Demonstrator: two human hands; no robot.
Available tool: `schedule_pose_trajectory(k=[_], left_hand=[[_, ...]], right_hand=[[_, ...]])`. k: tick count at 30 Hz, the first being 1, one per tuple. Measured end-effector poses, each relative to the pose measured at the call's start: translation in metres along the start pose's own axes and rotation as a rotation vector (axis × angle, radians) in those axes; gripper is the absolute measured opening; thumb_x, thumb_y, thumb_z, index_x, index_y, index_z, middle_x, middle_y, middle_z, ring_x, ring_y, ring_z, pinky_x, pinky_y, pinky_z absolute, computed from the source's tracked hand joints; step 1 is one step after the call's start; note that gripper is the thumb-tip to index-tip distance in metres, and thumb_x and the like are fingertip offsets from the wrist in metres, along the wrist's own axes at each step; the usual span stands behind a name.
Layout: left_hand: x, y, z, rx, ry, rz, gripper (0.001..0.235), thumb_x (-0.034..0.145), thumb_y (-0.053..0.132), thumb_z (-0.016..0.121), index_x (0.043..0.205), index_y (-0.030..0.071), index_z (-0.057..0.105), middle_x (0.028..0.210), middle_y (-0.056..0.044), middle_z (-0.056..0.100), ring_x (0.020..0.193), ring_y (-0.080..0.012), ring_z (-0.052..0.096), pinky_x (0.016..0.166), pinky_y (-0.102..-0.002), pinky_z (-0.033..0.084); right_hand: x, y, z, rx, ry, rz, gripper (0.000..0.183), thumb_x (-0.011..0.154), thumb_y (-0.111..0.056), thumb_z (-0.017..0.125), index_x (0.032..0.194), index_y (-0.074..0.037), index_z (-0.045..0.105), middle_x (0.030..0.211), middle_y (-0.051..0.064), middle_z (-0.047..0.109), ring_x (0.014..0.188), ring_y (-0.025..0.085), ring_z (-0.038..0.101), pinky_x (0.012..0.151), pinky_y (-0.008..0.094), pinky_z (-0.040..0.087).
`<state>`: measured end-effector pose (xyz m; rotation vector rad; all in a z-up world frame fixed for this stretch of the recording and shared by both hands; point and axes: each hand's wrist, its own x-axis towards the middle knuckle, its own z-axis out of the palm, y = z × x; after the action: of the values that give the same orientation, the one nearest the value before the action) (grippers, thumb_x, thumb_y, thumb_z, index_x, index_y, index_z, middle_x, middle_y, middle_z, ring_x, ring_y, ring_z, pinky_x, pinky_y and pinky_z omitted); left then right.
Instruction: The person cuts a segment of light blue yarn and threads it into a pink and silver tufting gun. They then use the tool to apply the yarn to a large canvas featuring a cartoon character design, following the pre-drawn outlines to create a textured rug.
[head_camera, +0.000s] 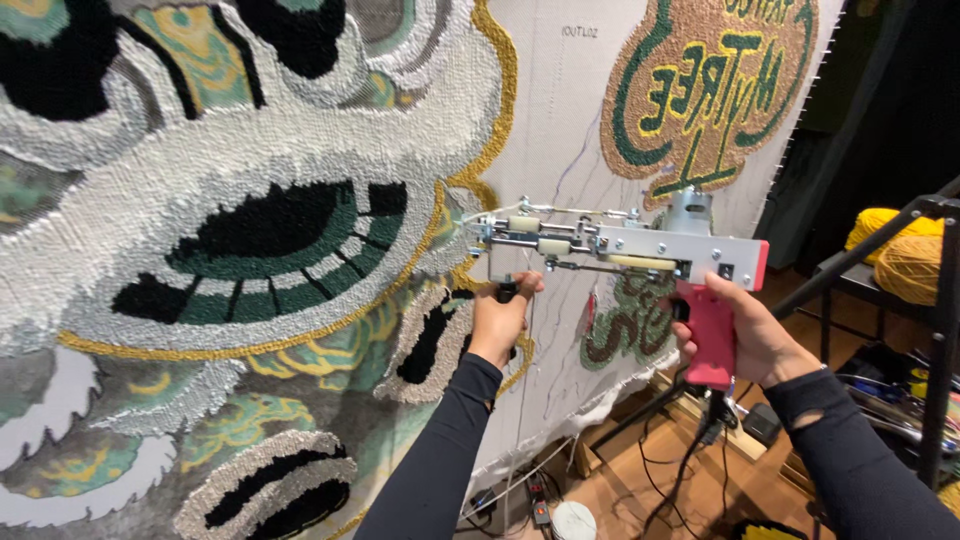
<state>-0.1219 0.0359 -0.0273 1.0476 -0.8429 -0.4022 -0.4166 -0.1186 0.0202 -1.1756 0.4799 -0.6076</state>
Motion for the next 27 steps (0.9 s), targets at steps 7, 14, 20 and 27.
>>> schedule_pose_trajectory(k=[7,14,20,27], left_hand=[[0.018,0.001,-0.001,0.043,-0.117,-0.106,0.030,0.092,0.028,0.073,0.111,0.006,0.071,0.097,-0.002,0.079,0.061,-0.0030,0.062,0.048,-0.026,0.050],[0.038,0.002,-0.001,0.077,-0.094,-0.091,0.035,0.091,0.029,0.076,0.111,0.000,0.074,0.076,-0.005,0.063,0.054,-0.0093,0.056,0.046,-0.027,0.049],[0.046,0.004,-0.002,0.056,-0.078,-0.080,0.039,0.088,0.030,0.077,0.108,-0.003,0.073,0.085,0.000,0.072,0.058,-0.0071,0.063,0.047,-0.026,0.055],[0.046,0.008,-0.007,0.062,-0.089,-0.098,0.035,0.091,0.030,0.075,0.108,0.000,0.074,0.090,-0.004,0.077,0.055,-0.0083,0.063,0.045,-0.025,0.051]], right_hand=[[-0.009,0.010,0.019,-0.135,0.060,-0.169,0.043,0.090,-0.050,0.062,0.101,-0.009,0.059,0.070,0.001,0.055,0.054,0.014,0.049,0.051,0.033,0.041],[-0.023,0.000,0.053,-0.195,0.060,-0.250,0.049,0.089,-0.048,0.063,0.102,0.000,0.063,0.062,0.006,0.049,0.052,0.018,0.049,0.050,0.034,0.042],[-0.029,-0.005,0.069,-0.207,0.118,-0.273,0.045,0.087,-0.045,0.064,0.103,-0.003,0.060,0.065,0.005,0.052,0.053,0.018,0.049,0.049,0.035,0.042],[-0.024,-0.001,0.065,-0.168,0.081,-0.239,0.050,0.089,-0.048,0.064,0.104,0.000,0.064,0.062,0.005,0.049,0.053,0.018,0.048,0.050,0.032,0.039]])
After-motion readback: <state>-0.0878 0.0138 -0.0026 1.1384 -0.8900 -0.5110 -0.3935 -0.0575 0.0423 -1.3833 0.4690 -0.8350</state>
